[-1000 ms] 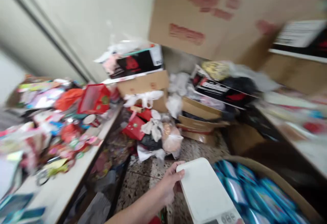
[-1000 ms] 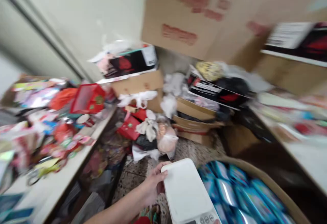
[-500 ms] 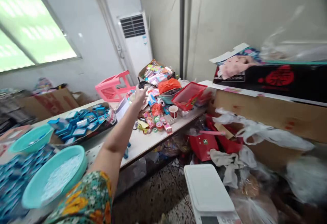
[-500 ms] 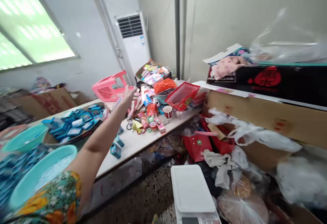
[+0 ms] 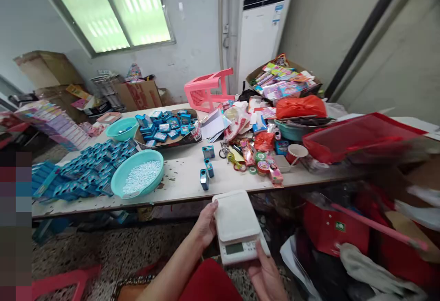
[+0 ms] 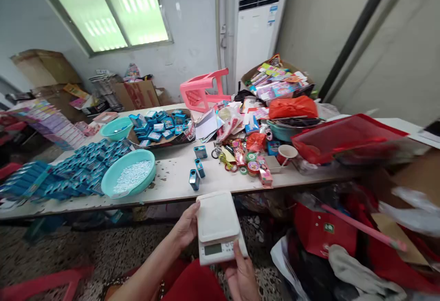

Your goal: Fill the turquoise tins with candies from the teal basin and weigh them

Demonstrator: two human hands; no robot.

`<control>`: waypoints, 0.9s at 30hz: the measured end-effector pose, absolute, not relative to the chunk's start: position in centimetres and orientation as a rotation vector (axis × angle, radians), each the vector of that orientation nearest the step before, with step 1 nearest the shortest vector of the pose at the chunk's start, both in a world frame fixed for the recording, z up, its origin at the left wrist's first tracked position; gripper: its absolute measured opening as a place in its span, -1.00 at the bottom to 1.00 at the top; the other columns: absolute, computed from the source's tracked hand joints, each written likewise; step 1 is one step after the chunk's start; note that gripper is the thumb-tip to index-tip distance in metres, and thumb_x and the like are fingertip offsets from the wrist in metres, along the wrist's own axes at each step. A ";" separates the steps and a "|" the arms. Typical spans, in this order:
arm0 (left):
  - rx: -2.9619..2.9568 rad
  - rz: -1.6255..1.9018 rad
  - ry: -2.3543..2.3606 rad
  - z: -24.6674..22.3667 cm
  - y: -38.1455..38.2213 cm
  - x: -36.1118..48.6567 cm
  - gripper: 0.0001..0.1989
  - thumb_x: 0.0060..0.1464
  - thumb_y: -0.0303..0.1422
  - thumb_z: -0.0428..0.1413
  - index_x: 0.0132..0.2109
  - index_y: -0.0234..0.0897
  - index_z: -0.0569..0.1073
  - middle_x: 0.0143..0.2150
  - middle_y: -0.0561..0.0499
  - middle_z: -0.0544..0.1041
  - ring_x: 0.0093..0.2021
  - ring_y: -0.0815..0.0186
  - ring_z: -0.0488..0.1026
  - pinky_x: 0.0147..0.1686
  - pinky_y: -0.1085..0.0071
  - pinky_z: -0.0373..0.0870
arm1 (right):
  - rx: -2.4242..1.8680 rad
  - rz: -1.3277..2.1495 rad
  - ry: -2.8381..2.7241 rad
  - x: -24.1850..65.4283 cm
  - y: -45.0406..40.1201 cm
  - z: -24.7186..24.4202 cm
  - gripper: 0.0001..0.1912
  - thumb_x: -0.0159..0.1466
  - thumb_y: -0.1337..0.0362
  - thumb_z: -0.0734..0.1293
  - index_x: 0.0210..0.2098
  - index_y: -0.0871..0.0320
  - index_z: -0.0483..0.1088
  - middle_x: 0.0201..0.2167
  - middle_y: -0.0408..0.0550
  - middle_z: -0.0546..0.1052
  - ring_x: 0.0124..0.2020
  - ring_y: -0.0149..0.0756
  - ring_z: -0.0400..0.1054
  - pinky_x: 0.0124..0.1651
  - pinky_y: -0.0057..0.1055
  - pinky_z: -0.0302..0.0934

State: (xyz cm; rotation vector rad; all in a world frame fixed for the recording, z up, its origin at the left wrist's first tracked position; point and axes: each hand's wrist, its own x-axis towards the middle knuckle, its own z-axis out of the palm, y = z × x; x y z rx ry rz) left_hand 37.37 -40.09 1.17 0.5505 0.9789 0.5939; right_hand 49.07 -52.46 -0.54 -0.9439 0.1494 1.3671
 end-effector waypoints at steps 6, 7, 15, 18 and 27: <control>0.422 1.040 1.098 -0.2 -25.9 27.1 -0.57 -0.13 -0.20 0.26 -0.13 -0.32 0.41 -0.17 -0.15 0.55 -0.21 0.15 0.51 -0.18 0.26 0.46 | -0.942 1.655 -0.139 43.5 -39.5 -1.0 -0.36 0.03 -0.06 0.43 0.06 -0.01 0.32 0.11 -0.01 0.39 0.08 -0.10 0.31 0.03 -0.13 0.25; 0.424 1.092 1.122 -0.7 -23.2 25.3 -0.59 -0.11 -0.22 0.26 -0.13 -0.32 0.41 -0.18 -0.13 0.56 -0.23 0.18 0.51 -0.21 0.28 0.47 | -0.994 1.661 -0.160 43.4 -37.7 -1.4 -0.37 0.04 -0.06 0.43 0.06 -0.02 0.32 0.13 0.00 0.37 0.06 -0.11 0.33 0.03 -0.14 0.25; 0.586 1.136 1.308 -7.4 -4.6 20.5 -0.71 -0.06 -0.28 0.24 -0.24 -0.35 0.38 -0.35 -0.05 0.54 -0.36 0.30 0.49 -0.27 0.35 0.47 | -1.482 1.516 -0.047 46.9 -32.0 -6.0 -0.36 -0.13 -0.05 0.51 -0.11 0.12 0.43 -0.05 0.04 0.50 -0.11 -0.16 0.42 -0.03 -0.24 0.28; 0.584 1.060 1.342 -10.6 -1.3 21.8 -0.71 -0.07 -0.28 0.25 -0.26 -0.38 0.39 -0.39 -0.08 0.54 -0.39 0.28 0.49 -0.30 0.32 0.46 | -1.560 1.509 0.036 48.0 -31.9 -7.2 -0.34 -0.18 -0.05 0.52 -0.14 0.12 0.44 -0.09 0.03 0.53 -0.15 -0.15 0.44 -0.07 -0.25 0.31; 0.795 0.940 1.629 -14.0 2.5 22.7 -0.70 -0.13 -0.24 0.26 -0.34 -0.38 0.43 -0.43 -0.11 0.52 -0.35 0.17 0.48 -0.25 0.24 0.41 | -1.615 1.637 0.044 51.2 -28.7 -8.7 -0.40 -0.17 -0.03 0.53 -0.19 0.13 0.45 -0.15 -0.01 0.55 -0.17 -0.16 0.46 -0.11 -0.29 0.33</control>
